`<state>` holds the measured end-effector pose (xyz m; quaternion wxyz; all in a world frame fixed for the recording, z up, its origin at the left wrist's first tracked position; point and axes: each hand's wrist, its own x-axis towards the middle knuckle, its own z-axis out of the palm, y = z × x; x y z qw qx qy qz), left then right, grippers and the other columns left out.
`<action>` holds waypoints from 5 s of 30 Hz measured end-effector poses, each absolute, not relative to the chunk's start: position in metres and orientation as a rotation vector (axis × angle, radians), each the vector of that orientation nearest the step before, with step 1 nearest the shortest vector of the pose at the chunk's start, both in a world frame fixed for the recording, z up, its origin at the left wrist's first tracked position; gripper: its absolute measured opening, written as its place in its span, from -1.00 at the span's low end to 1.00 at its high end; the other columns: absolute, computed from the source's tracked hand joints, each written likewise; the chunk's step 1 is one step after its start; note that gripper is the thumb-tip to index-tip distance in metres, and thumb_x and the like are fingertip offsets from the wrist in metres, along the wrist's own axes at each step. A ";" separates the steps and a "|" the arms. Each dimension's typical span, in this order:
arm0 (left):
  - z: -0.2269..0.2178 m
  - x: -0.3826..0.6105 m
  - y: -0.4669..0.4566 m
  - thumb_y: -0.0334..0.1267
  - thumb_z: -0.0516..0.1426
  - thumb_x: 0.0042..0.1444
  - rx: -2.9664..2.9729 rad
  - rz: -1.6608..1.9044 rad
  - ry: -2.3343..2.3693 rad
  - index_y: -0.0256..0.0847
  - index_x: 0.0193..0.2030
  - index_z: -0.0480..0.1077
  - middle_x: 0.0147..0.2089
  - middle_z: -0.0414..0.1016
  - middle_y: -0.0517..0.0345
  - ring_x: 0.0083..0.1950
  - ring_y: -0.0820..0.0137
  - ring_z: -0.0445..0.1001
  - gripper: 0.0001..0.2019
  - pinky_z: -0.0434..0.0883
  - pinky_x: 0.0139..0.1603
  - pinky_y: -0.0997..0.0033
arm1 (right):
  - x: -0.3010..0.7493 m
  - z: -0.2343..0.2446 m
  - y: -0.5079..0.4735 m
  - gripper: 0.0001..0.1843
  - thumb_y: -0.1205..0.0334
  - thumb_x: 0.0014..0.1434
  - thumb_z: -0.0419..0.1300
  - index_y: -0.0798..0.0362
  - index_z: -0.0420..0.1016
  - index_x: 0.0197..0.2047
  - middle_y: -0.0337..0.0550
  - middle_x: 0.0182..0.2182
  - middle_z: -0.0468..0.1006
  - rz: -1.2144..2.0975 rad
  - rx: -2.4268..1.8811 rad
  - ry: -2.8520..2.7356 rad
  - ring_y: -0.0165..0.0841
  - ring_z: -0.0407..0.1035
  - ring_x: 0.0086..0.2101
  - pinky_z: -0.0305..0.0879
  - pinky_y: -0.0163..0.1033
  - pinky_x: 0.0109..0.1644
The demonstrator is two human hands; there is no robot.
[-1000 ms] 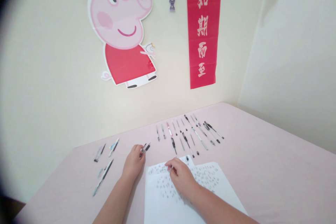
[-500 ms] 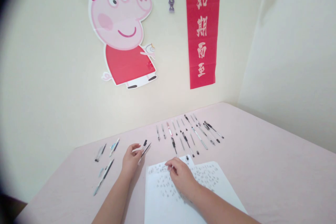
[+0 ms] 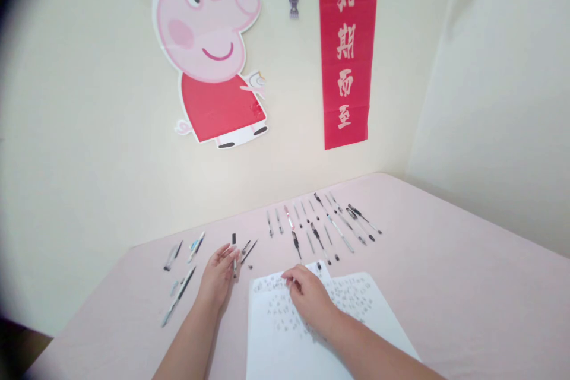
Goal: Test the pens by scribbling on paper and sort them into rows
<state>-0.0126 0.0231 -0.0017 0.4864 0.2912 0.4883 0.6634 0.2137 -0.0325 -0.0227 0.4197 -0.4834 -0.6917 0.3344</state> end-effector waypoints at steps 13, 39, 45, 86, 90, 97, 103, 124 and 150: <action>0.000 -0.017 0.016 -0.37 0.14 -0.07 0.833 1.634 1.243 -0.19 -0.18 0.34 -0.30 0.39 0.25 -0.48 0.61 0.34 -0.75 0.30 -0.48 0.61 | 0.214 -0.024 -0.033 -0.71 0.47 0.04 -0.02 0.06 0.48 -0.27 -0.15 -0.34 0.46 0.837 -1.209 -1.710 -0.35 0.35 -0.31 0.22 -0.25 -0.20; 0.013 -0.012 0.006 -0.38 -0.01 0.08 2.032 0.594 2.196 -0.22 -0.25 0.31 -0.27 0.46 0.03 -0.24 0.32 0.42 -0.88 0.21 -0.28 0.41 | 0.214 -0.018 -0.034 -0.74 0.43 0.04 -0.01 0.07 0.47 -0.29 -0.15 -0.37 0.45 0.841 -1.198 -1.711 -0.34 0.34 -0.32 0.24 -0.22 -0.20; 0.006 -0.001 0.011 -0.27 0.09 -0.01 1.741 1.077 1.707 -0.20 -0.25 0.36 -0.42 0.43 0.19 -0.53 0.46 0.27 -0.83 0.19 -0.48 0.46 | 0.212 -0.015 -0.033 -0.76 0.29 0.07 0.04 0.06 0.44 -0.19 -0.16 -0.35 0.41 1.033 -1.155 -1.482 -0.40 0.31 -0.45 0.26 -0.29 -0.40; 0.014 0.015 -0.005 -0.18 -0.03 0.16 2.229 0.841 1.419 -0.18 -0.28 0.40 -0.28 0.44 0.05 -0.22 0.32 0.40 -0.79 0.30 -0.19 0.37 | 0.223 0.004 -0.023 -0.57 -0.08 -0.10 0.32 0.09 0.53 -0.27 -0.11 -0.43 0.53 1.282 -0.938 -0.688 -0.36 0.38 -0.45 0.26 -0.33 -0.52; 0.014 0.016 -0.004 -0.20 -0.01 0.15 2.213 0.840 1.424 -0.18 -0.29 0.41 -0.27 0.44 0.04 -0.21 0.31 0.40 -0.80 0.30 -0.18 0.35 | 0.224 0.005 -0.024 -0.54 -0.10 -0.11 0.32 0.10 0.53 -0.28 -0.09 -0.42 0.54 1.274 -0.954 -0.707 -0.34 0.39 -0.45 0.27 -0.32 -0.53; 0.016 0.016 -0.006 -0.27 0.02 0.11 2.223 0.875 1.410 -0.17 -0.31 0.42 -0.26 0.44 0.06 -0.21 0.32 0.40 -0.84 0.30 -0.19 0.38 | 0.224 0.002 -0.023 -0.59 -0.10 -0.04 0.27 0.06 0.54 -0.27 -0.11 -0.41 0.54 1.236 -0.988 -0.781 -0.35 0.37 -0.46 0.26 -0.31 -0.52; 0.020 0.019 -0.007 -0.27 0.04 0.11 2.234 0.863 1.393 -0.17 -0.31 0.42 -0.27 0.43 0.07 -0.22 0.33 0.40 -0.85 0.30 -0.19 0.38 | 0.222 0.006 -0.028 -0.58 -0.07 -0.01 0.26 0.10 0.57 -0.24 -0.10 -0.44 0.53 1.220 -1.022 -0.895 -0.42 0.30 -0.53 0.24 -0.31 -0.50; 0.016 0.032 -0.013 -0.33 0.04 0.13 2.405 0.811 1.242 -0.17 -0.27 0.40 -0.25 0.38 0.10 -0.20 0.37 0.36 -0.88 0.30 -0.18 0.39 | 0.212 -0.004 -0.033 -0.52 -0.09 0.06 0.15 0.07 0.55 -0.09 -0.26 -0.48 0.30 1.272 -1.090 -1.399 -0.55 0.18 -0.64 0.17 -0.36 -0.57; -0.001 -0.006 0.011 -0.35 0.03 0.09 2.124 0.768 1.764 -0.23 -0.33 0.40 -0.25 0.37 0.09 -0.18 0.35 0.40 -0.88 0.31 -0.11 0.36 | 0.209 -0.012 -0.034 -0.52 0.05 0.00 0.22 0.03 0.48 -0.01 -0.18 -0.34 0.39 1.311 -1.077 -1.329 -0.56 0.19 -0.62 0.16 -0.37 -0.59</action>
